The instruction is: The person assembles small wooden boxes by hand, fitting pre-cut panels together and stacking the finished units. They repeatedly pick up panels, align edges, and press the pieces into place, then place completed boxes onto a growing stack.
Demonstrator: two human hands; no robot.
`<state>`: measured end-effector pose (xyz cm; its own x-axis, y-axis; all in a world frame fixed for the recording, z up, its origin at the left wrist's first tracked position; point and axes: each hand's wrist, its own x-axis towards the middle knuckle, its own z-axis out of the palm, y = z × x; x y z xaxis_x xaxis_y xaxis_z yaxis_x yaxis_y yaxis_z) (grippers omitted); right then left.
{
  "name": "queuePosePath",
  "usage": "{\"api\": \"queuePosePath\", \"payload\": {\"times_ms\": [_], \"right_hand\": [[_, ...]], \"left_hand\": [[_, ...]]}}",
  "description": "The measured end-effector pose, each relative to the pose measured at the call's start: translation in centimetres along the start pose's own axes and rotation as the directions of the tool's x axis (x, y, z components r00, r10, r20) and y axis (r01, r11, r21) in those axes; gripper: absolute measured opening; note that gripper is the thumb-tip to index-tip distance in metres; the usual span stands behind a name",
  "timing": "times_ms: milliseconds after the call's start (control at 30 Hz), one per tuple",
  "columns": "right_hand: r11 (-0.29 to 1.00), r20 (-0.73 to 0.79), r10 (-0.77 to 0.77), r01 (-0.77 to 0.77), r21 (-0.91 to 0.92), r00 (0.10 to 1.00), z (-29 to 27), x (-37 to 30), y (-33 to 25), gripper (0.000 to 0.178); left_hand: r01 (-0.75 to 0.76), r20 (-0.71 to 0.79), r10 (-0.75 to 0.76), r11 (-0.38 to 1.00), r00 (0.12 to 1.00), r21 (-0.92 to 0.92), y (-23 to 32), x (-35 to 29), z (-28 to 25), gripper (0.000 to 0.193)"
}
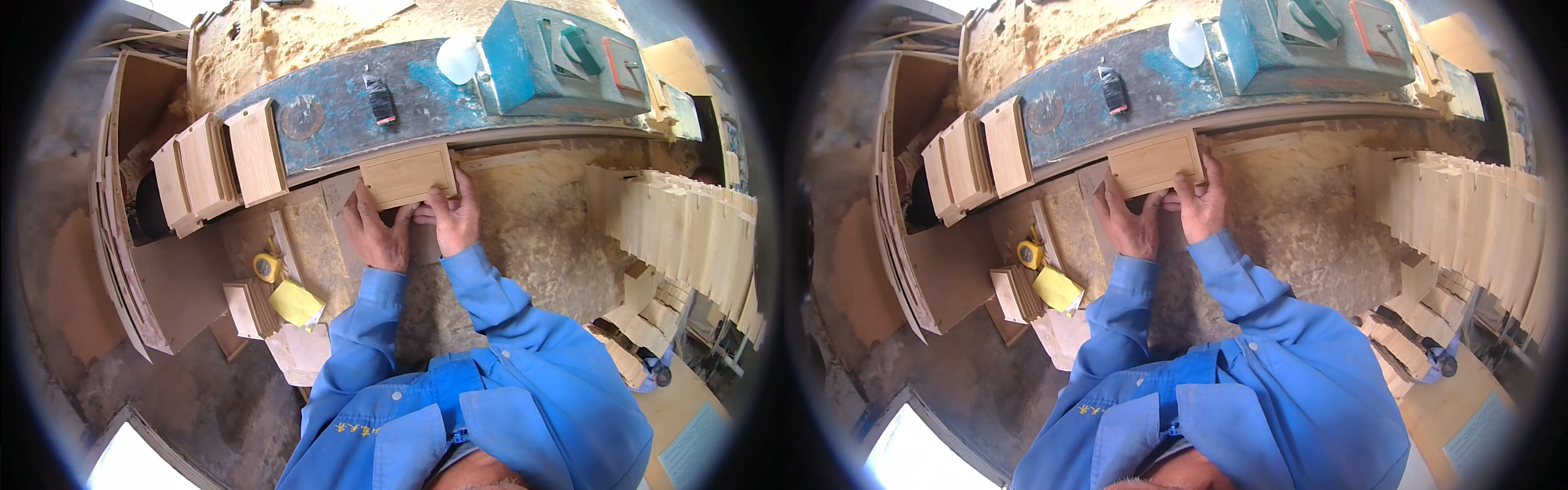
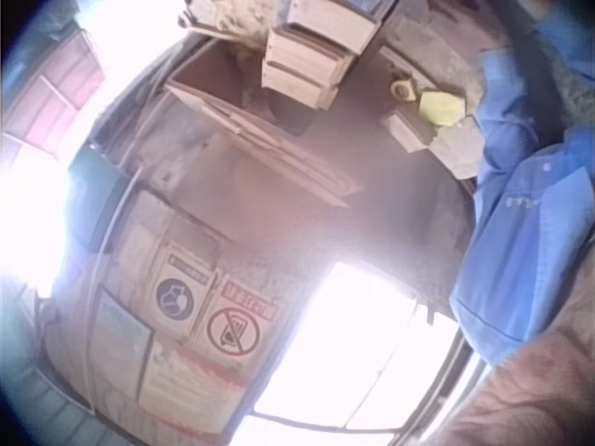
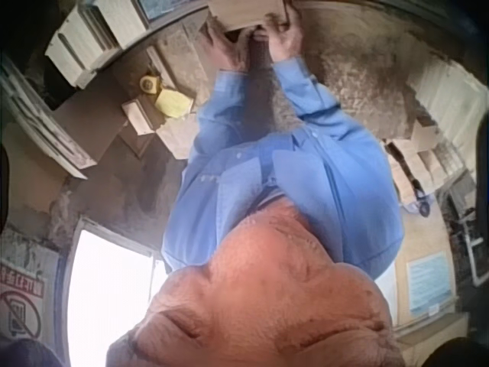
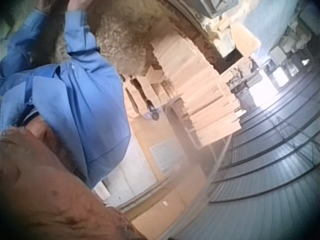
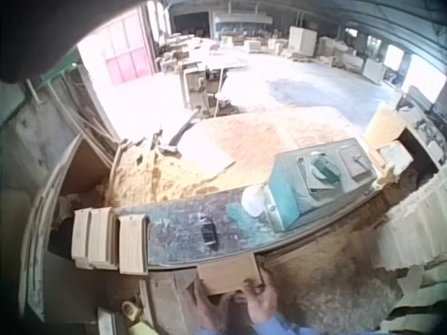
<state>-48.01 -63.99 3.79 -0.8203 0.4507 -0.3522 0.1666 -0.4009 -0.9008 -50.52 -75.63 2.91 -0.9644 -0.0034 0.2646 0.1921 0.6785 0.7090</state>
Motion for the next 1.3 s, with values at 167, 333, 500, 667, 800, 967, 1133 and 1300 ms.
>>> {"api": "queuePosePath", "payload": {"times_ms": [167, 333, 500, 667, 800, 967, 1133, 1300], "right_hand": [[1.000, 0.010, -0.004, 0.004, -0.017, 1.000, 0.0, -0.1, -0.3, 0.062], [0.999, 0.012, 0.030, -0.029, -0.039, 0.999, 0.1, -0.1, -0.7, 0.061], [0.998, -0.001, 0.027, -0.027, -0.051, 1.000, 0.2, 0.0, -0.8, 0.060], [0.998, -0.008, 0.025, -0.025, -0.065, 1.000, -0.1, 0.0, -0.3, 0.057], [0.998, -0.005, 0.030, -0.030, -0.046, 1.000, -0.1, 0.3, 0.0, 0.056], [0.994, 0.050, 0.016, -0.021, 0.110, 0.999, -0.4, 0.7, 0.3, 0.054], [0.959, 0.166, -0.049, 0.000, 0.282, 0.985, -3.4, -2.4, 0.8, 0.066], [0.888, 0.354, -0.057, -0.115, 0.445, 0.933, -7.4, -6.0, -1.2, 0.056]], "left_hand": [[0.008, 0.005, -0.008, 1.000, 1.000, 0.010, 0.1, 0.1, 0.0, 0.086], [0.002, 0.000, -0.002, 1.000, 1.000, 0.006, 0.1, 0.3, 0.0, 0.088], [0.022, 0.001, -0.022, 1.000, 1.000, -0.020, 0.1, 0.3, 0.1, 0.089], [0.002, -0.017, -0.002, 1.000, 1.000, 0.007, -0.2, 0.2, 0.3, 0.088], [0.005, -0.023, -0.004, 1.000, 1.000, 0.031, 0.2, 0.3, -0.1, 0.086], [0.035, 0.045, -0.039, 0.996, 0.998, 0.082, 1.7, 0.0, -2.0, 0.079], [-0.094, -0.038, 0.087, 0.964, 0.995, -0.249, 4.3, -5.0, -5.6, 0.065], [-0.285, -0.077, 0.275, 0.934, 0.958, -0.214, 7.7, -11.2, -9.4, 0.052]]}}
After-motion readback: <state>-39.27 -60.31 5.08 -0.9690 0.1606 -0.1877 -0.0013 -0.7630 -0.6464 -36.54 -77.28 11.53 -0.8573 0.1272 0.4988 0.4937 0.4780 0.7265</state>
